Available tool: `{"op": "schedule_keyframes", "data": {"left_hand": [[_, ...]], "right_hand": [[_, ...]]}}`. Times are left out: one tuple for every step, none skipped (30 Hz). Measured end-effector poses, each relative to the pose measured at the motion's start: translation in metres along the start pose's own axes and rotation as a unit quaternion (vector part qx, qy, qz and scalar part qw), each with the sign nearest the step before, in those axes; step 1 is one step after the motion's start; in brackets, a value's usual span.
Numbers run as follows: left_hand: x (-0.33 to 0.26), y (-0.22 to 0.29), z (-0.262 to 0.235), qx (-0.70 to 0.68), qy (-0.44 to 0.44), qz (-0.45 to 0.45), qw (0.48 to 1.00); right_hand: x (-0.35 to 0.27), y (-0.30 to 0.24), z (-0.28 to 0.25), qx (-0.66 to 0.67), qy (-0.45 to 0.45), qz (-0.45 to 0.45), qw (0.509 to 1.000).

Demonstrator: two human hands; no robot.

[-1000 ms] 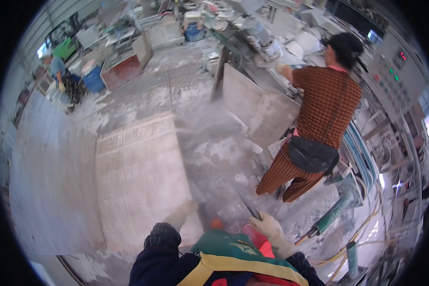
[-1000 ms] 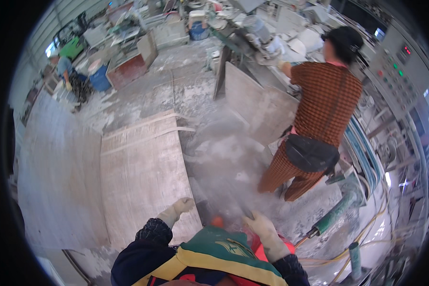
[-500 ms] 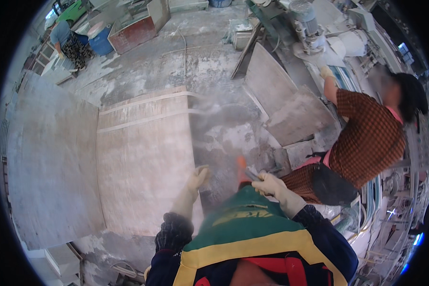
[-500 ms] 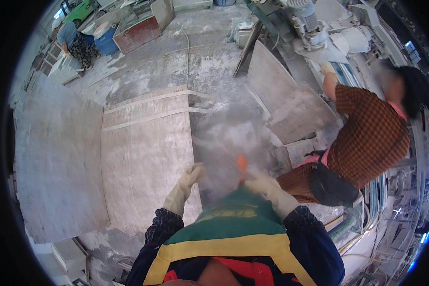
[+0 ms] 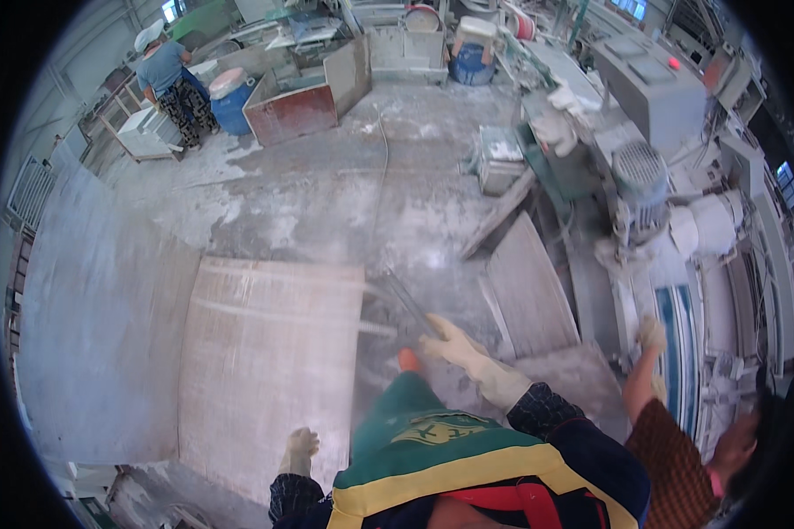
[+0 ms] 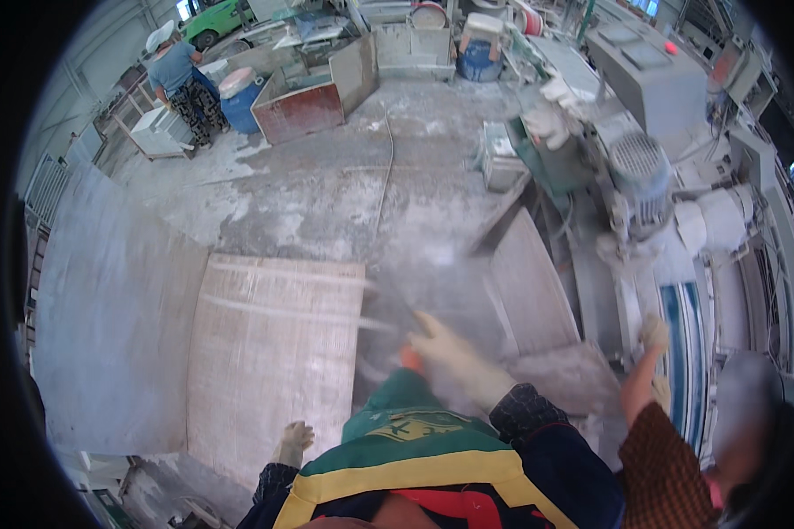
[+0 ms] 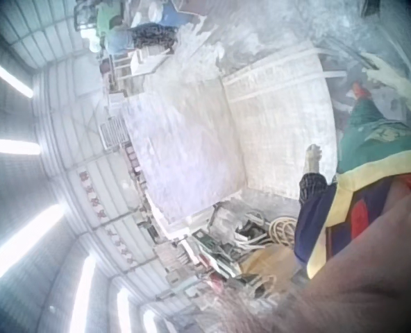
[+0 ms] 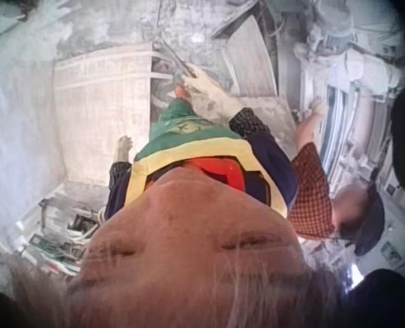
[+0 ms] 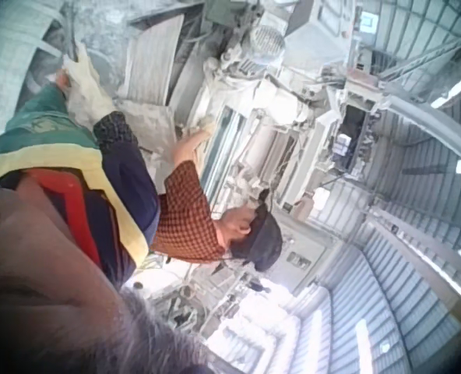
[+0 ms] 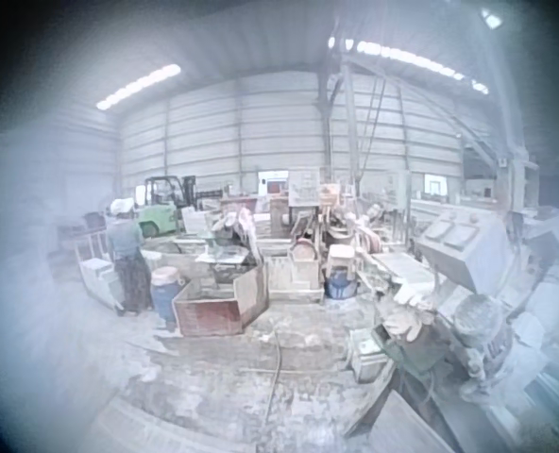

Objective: The person repeatedly picks up thin translucent sheets from a pile, briefly inspects them, and places them onto a conveyor or work surface. The person handles the sheets one at a time, turning them over and moving them between locations in a factory setting.

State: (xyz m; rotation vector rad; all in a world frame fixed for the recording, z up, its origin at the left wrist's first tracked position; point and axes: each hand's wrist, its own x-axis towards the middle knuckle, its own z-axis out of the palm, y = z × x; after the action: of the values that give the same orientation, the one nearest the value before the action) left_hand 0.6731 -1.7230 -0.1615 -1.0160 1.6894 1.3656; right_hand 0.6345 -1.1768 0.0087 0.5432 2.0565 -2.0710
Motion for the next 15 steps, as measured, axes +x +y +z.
{"op": "schedule_keyframes", "data": {"left_hand": [[0.005,0.014,0.013,-0.034,0.022,0.012,0.999],[0.006,0.024,0.027,-0.057,0.048,0.024,0.997],[0.009,0.043,0.038,-0.097,0.004,0.059,0.994],[0.031,0.086,0.061,-0.111,0.012,-0.043,0.993],[0.043,0.114,0.08,-0.128,-0.007,0.002,0.992],[0.059,0.146,0.112,-0.123,-0.021,0.042,0.991],[0.071,0.18,0.144,-0.119,-0.034,0.081,0.989],[0.083,0.222,0.17,-0.078,-0.025,0.095,0.992],[0.088,0.257,0.192,-0.084,-0.059,0.159,0.982],[0.088,0.287,0.219,-0.081,-0.081,0.201,0.973],[0.087,0.317,0.247,-0.099,-0.105,0.228,0.963],[0.085,0.351,0.274,-0.114,-0.116,0.234,0.959],[0.08,0.379,0.297,-0.037,-0.137,0.283,0.948],[0.073,0.405,0.319,0.038,-0.145,0.315,0.937],[0.066,0.433,0.339,0.062,-0.176,0.341,0.921]], "right_hand": [[0.027,-0.007,-0.001,0.088,-0.012,-0.009,0.996],[0.049,-0.017,-0.009,0.055,-0.022,0.035,0.998],[0.069,-0.03,-0.015,0.029,-0.029,0.067,0.997],[0.1,-0.05,-0.031,-0.008,-0.034,0.091,0.995],[0.12,-0.065,-0.044,-0.037,-0.043,0.128,0.99],[0.139,-0.079,-0.058,-0.069,-0.035,0.167,0.983],[0.158,-0.092,-0.07,-0.079,-0.036,0.186,0.979],[0.177,-0.102,-0.081,-0.083,-0.04,0.207,0.974],[0.195,-0.11,-0.093,-0.05,0.004,0.214,0.976],[0.211,-0.116,-0.104,-0.013,0.049,0.221,0.974],[0.233,-0.119,-0.118,0.027,0.083,0.212,0.973],[0.258,-0.119,-0.131,0.031,0.101,0.181,0.978],[0.286,-0.118,-0.146,0.041,0.112,0.195,0.973],[0.315,-0.113,-0.163,0.023,0.126,0.197,0.972],[0.344,-0.107,-0.178,0.062,0.128,0.222,0.965]]}}
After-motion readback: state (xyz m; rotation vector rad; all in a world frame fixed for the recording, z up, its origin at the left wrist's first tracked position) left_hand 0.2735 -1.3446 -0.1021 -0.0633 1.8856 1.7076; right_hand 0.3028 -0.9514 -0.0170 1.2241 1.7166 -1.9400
